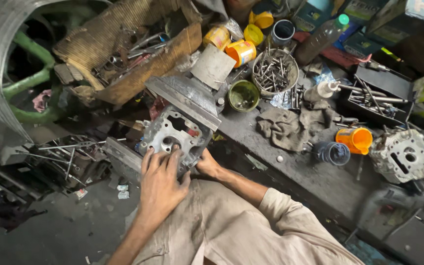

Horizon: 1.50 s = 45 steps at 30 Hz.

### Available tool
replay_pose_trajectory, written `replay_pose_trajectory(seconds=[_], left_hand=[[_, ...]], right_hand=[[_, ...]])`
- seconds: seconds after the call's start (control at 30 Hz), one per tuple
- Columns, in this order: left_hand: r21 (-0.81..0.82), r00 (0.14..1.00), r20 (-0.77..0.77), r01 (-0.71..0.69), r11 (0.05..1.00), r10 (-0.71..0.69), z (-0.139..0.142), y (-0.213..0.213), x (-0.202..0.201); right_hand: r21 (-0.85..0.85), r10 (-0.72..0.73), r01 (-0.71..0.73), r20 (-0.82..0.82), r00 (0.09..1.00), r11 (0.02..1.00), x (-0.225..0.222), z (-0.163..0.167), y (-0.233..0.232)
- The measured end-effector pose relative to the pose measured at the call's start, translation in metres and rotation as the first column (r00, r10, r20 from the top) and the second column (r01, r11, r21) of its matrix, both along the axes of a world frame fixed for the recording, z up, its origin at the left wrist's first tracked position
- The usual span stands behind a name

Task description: The person cleans and assembles small metal engine components on a workbench. They wipe a metal block, insert cylindrical parts into holes, and use a hammer to tap them into place. The person repeatedly cleans the block and inserts parts, finishing by tapping the final piece.

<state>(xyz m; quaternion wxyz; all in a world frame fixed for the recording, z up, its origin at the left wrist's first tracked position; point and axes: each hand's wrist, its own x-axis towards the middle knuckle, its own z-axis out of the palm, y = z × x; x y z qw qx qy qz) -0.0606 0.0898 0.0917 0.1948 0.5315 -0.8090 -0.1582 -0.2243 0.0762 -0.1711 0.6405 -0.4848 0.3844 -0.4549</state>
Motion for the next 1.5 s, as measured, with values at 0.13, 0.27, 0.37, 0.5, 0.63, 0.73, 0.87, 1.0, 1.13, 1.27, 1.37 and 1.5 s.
replay_pose_trajectory(seconds=[0.13,0.27,0.37,0.5,0.63,0.73,0.87,1.0,1.13,1.27,1.37,1.5], left_hand=[[-0.015,1.000,-0.011,-0.007,1.000,0.007,0.001,0.001,-0.004],[-0.061,0.999,0.012,0.031,0.998,-0.031,0.000,-0.004,0.004],[0.112,0.980,-0.199,0.014,0.994,0.009,-0.002,-0.021,0.020],[0.090,0.983,-0.173,-0.037,0.995,0.052,-0.017,-0.066,0.042],[0.350,0.988,0.073,0.105,0.931,-0.139,-0.053,-0.113,0.037],[0.397,0.938,0.261,0.112,0.911,-0.229,-0.084,-0.132,0.015],[0.572,0.856,0.452,-0.063,0.818,-0.250,-0.105,-0.144,-0.005],[0.582,0.814,0.487,-0.032,0.813,-0.316,-0.104,-0.153,-0.009],[0.588,0.843,0.474,-0.088,0.804,-0.255,-0.100,-0.158,-0.011],[0.617,0.876,0.439,-0.133,0.775,-0.200,-0.104,-0.158,-0.016],[0.616,0.809,0.534,-0.172,0.769,-0.247,-0.108,-0.157,-0.018],[0.604,0.826,0.503,-0.128,0.787,-0.252,-0.109,-0.156,-0.018]], right_hand=[[0.020,0.014,-0.014,0.012,1.000,1.000,-0.003,-0.005,0.000],[-0.037,0.082,-0.088,-0.141,0.987,0.995,-0.021,-0.014,-0.003],[-0.128,0.086,-0.124,-0.270,0.959,0.984,-0.037,-0.017,-0.004],[0.009,0.182,-0.182,-0.131,0.975,0.983,-0.048,-0.018,0.000],[0.101,0.187,-0.169,-0.214,0.959,0.980,-0.055,-0.015,0.002],[-0.054,0.178,-0.190,-0.171,0.969,0.980,-0.064,-0.014,-0.001],[-0.169,0.182,-0.201,-0.123,0.976,0.965,-0.075,-0.014,-0.008],[0.215,0.241,-0.226,-0.046,0.970,0.950,-0.072,-0.018,-0.007],[0.217,0.193,-0.240,0.215,0.957,0.946,-0.065,-0.017,-0.006],[-0.043,0.219,-0.224,-0.107,0.970,0.974,-0.066,-0.007,-0.011],[-0.018,0.239,-0.238,0.079,0.968,0.971,-0.069,-0.001,-0.013],[-0.047,0.187,-0.188,-0.037,0.982,0.981,-0.066,0.004,-0.012]])
